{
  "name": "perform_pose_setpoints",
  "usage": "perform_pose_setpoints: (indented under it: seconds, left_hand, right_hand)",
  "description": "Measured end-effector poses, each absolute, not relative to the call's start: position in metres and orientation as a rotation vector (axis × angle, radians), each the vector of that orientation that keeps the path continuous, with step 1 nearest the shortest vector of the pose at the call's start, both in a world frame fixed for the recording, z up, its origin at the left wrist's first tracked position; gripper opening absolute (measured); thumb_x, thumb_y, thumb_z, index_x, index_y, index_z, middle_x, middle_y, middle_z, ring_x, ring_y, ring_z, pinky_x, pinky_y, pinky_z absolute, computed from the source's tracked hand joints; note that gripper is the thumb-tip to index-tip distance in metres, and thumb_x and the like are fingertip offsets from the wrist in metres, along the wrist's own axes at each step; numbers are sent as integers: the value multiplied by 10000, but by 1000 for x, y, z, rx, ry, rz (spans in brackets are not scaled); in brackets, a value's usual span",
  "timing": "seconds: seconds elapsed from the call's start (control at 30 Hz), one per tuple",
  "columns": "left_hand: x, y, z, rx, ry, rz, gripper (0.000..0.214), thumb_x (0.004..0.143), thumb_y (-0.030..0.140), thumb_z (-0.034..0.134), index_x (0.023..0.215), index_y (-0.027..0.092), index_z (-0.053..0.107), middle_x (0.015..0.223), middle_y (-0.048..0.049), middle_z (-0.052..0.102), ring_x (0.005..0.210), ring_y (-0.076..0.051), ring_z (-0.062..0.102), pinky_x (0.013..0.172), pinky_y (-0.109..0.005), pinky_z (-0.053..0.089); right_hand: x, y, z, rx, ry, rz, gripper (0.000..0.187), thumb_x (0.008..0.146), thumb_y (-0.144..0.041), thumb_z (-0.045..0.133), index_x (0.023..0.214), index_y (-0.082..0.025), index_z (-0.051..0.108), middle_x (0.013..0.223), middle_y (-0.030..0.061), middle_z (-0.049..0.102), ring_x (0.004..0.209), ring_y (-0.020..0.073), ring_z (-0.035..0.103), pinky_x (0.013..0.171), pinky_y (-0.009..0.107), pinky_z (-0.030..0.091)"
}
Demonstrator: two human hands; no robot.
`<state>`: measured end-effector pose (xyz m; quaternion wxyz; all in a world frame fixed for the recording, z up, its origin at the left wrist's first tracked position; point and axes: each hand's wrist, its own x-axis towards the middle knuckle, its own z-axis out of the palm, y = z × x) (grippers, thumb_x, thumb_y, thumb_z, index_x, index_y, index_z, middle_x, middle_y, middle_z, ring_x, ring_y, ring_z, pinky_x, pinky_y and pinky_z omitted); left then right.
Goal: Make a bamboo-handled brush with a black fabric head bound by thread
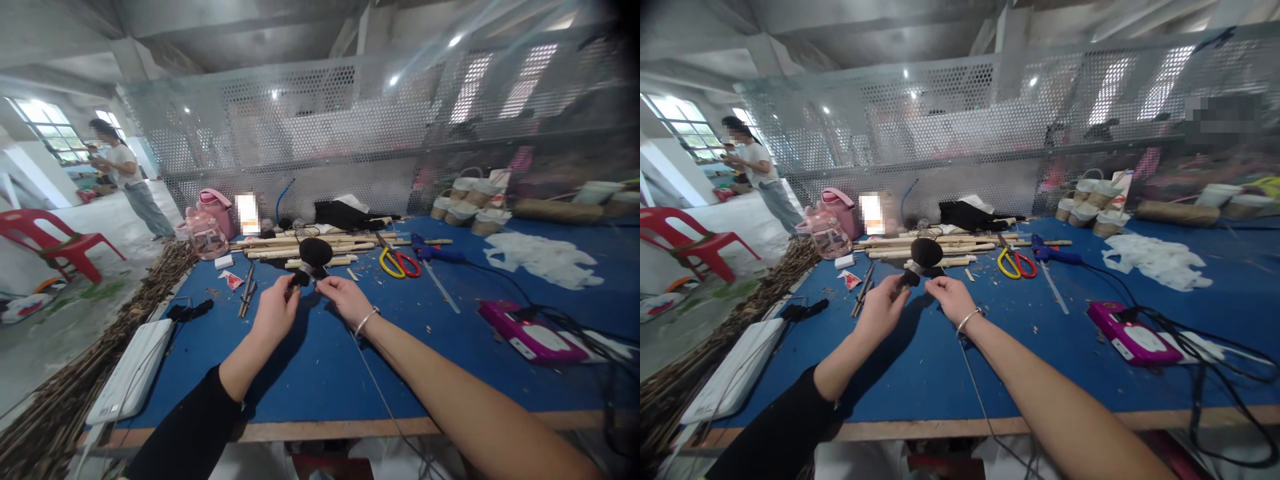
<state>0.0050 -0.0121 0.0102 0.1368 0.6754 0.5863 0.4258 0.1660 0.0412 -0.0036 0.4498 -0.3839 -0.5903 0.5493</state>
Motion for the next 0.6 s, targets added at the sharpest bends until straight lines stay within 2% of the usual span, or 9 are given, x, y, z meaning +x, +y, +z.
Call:
perform_pose_setpoints:
  seconds: [0.1,0.23,0.4,0.5,0.6]
  left_hand:
    - [2,-9,15,1757,1602,1275,230,779,251,558,986,153,588,814,-44,672,608,-118,560,586,-231,423]
    - [4,-10,25,1375,1347,1251,277,714,314,635,919,148,550,640,24,604,452,-64,465,432,-183,340]
    - [5,-13,34,1140,1146,1236,402,607,340,737,886,142,525,545,67,495,429,-58,434,357,-160,293]
    - [5,-14,36,1067,1009,1227,433,591,313,766,903,135,524,603,46,529,437,-45,431,351,-147,289]
    - [5,-15,35,998,869,1165,394,608,295,769,875,127,532,783,-29,615,451,-21,436,352,-128,277]
  right_hand:
    - [167,39,0,-961,-1516,1231,299,679,-436,647,679,-137,647,611,8,577,547,98,443,509,227,323]
    - [169,37,6,-967,-1510,1261,310,678,-454,645,666,-144,642,449,-48,424,429,72,319,423,225,211]
    - [170,40,10,-939,-1401,1427,355,609,-490,691,653,-148,606,397,-94,308,358,46,221,373,220,118]
    - [170,42,13,-910,-1325,1526,369,571,-484,725,652,-157,574,388,-104,303,338,39,209,348,214,97]
    - [173,44,17,-821,-1260,1608,387,530,-435,776,694,-172,544,385,-121,300,323,26,168,334,207,71]
